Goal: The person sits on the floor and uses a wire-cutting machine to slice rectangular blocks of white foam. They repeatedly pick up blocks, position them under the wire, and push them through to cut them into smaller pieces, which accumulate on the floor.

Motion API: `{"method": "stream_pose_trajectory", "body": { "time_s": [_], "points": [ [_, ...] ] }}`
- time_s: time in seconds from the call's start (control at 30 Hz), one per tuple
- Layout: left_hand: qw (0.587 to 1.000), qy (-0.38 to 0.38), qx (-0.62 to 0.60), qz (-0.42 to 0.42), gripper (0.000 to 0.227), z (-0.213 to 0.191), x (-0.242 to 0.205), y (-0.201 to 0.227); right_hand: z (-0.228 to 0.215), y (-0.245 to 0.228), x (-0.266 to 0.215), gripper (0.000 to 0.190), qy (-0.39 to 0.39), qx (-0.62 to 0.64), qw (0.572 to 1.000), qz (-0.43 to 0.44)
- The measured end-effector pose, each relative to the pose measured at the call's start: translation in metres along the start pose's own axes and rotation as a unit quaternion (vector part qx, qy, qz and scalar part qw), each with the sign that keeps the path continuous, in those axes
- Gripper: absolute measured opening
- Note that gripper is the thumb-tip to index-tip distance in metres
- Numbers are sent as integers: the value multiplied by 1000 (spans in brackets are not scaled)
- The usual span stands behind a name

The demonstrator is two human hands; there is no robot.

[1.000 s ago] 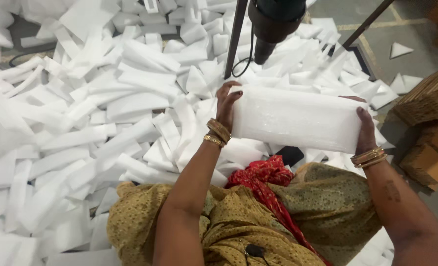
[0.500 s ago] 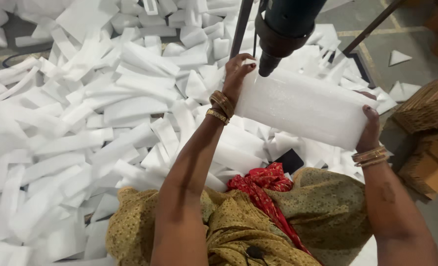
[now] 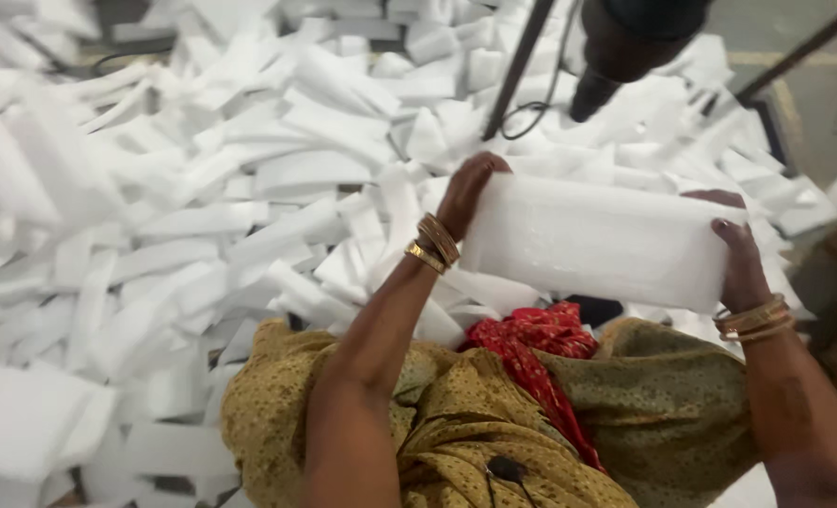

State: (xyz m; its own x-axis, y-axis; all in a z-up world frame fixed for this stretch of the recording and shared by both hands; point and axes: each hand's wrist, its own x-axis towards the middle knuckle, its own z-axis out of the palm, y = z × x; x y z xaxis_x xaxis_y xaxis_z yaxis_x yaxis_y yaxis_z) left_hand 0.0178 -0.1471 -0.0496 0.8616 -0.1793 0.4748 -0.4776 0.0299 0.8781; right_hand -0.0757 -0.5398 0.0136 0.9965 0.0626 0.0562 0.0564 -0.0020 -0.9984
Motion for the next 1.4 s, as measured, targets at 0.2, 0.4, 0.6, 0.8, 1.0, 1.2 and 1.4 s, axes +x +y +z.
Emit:
{"method": "stream_pose_trajectory", "body": {
  "time_s": [0.2,0.4,0.6,0.8,1.0,1.2,1.4],
  "points": [
    [992,0,-98,-83,40,-18,-36,-11,13,6,6,54,-36,-12,998,46],
    [962,59,-195,-180,55,-29,-41,-23,34,-5,6,54,-57,-32,998,22],
    [898,178,-307,-258,69,-27,-39,-16,47,-30,-5,43,-63,-100,980,-162],
    [828,79,-427,-355,75,-20,-47,-7,43,-34,-8,26,40,-285,915,-282],
    [952,42,-171,-249,80,-16,-48,23,31,-27,-3,76,-51,-150,986,-46],
    [997,7,17,-81,66,-19,-48,48,34,-24,-4,77,-91,-292,942,141],
    [992,-18,114,-59,73,2,-58,39,66,-24,-4,78,-178,-480,832,213]
  ]
}}
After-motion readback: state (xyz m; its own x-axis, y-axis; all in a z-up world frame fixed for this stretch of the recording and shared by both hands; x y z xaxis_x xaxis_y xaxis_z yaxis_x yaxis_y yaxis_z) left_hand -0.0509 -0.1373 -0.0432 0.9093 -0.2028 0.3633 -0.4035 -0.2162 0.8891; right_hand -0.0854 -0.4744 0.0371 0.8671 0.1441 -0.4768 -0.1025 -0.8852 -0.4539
